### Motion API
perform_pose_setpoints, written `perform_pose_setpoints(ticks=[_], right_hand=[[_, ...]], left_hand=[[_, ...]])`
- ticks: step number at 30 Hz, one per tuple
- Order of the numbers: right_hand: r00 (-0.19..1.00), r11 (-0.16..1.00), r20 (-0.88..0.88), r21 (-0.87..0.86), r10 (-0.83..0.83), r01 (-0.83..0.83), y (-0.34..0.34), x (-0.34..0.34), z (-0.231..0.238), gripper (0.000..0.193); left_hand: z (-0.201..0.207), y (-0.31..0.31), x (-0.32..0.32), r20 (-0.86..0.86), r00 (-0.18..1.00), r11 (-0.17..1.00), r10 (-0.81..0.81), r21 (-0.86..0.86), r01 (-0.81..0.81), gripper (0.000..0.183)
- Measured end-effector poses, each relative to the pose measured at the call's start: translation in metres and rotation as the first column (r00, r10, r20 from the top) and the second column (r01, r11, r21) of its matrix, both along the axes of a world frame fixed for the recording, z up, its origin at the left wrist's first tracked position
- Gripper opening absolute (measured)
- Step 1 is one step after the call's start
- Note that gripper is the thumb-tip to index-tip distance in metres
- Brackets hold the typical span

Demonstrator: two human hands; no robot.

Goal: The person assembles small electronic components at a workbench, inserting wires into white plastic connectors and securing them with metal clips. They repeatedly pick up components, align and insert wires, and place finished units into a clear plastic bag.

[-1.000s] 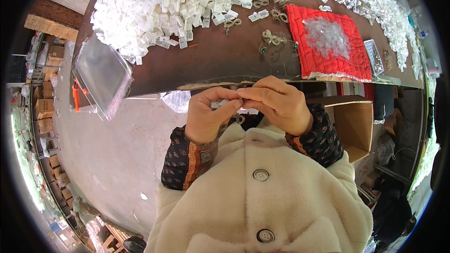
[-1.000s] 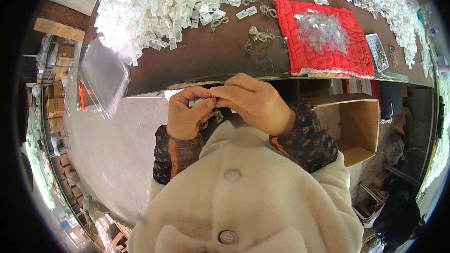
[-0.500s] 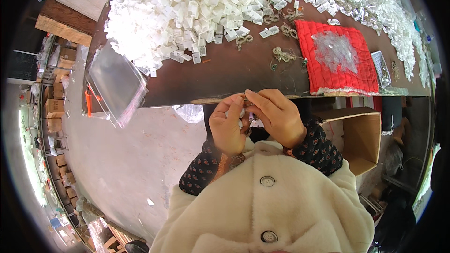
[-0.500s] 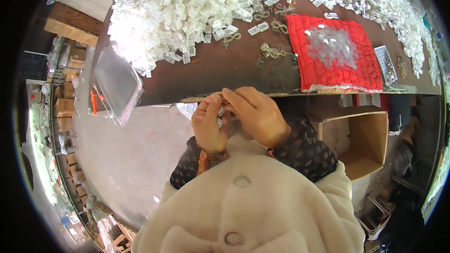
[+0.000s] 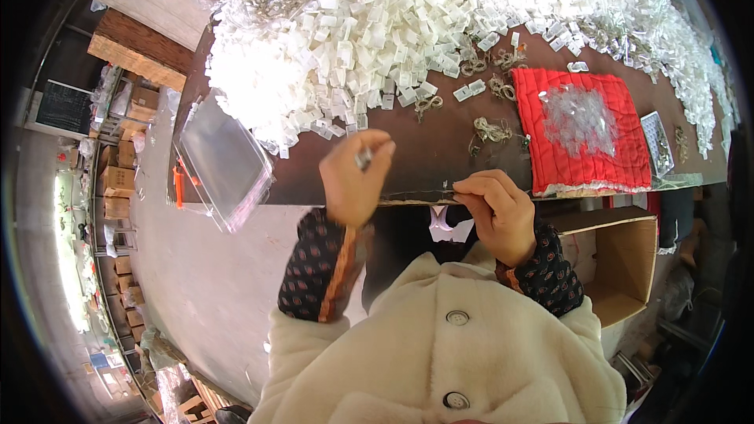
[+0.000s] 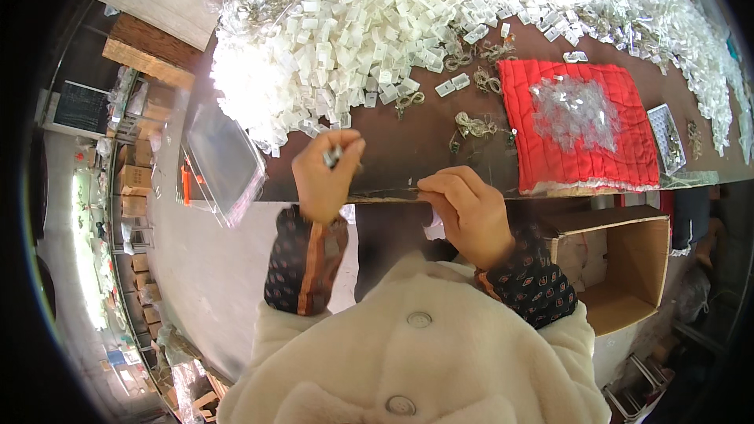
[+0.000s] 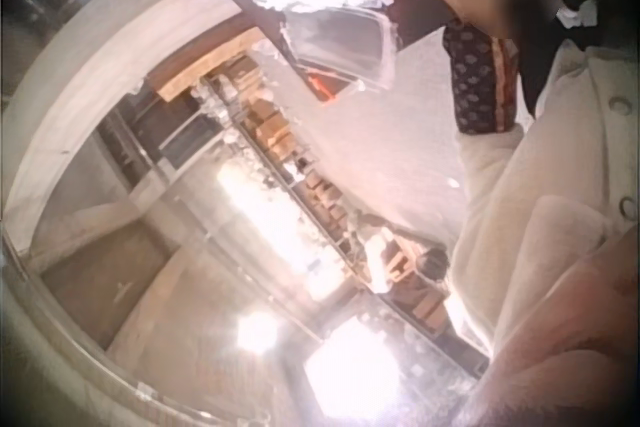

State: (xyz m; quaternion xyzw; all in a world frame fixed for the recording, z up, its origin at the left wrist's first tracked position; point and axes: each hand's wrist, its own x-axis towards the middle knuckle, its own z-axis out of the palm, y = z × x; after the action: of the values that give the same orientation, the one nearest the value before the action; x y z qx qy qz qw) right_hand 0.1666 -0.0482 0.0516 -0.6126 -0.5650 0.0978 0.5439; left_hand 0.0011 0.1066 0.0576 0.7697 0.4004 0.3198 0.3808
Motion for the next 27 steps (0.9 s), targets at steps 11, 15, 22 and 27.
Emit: perform_pose_setpoints(ticks=[11,15,22,27], right_hand=[[0.996,0.999,-0.076,-0.011,0.045,-0.046,-0.004,0.013,0.010,0.016],[0.986,0.995,-0.154,-0.071,0.059,-0.070,-0.008,0.011,0.007,0.017],[0.919,0.993,-0.377,0.028,0.118,-0.116,-0.001,-0.001,0.004,0.012],[0.988,0.984,-0.111,0.157,0.104,-0.086,0.003,-0.006,0.009,0.021]], left_hand=[[-0.014,0.061,0.025,-0.408,0.872,0.823,0.270,0.568,0.011,0.016],[-0.011,0.062,0.016,-0.112,0.962,0.829,0.251,0.538,-0.154,0.013],[0.014,0.029,-0.002,0.153,0.987,0.801,0.041,-0.596,0.059,0.012],[0.011,-0.014,-0.013,0.341,0.930,0.497,-0.138,-0.788,0.363,0.010]])
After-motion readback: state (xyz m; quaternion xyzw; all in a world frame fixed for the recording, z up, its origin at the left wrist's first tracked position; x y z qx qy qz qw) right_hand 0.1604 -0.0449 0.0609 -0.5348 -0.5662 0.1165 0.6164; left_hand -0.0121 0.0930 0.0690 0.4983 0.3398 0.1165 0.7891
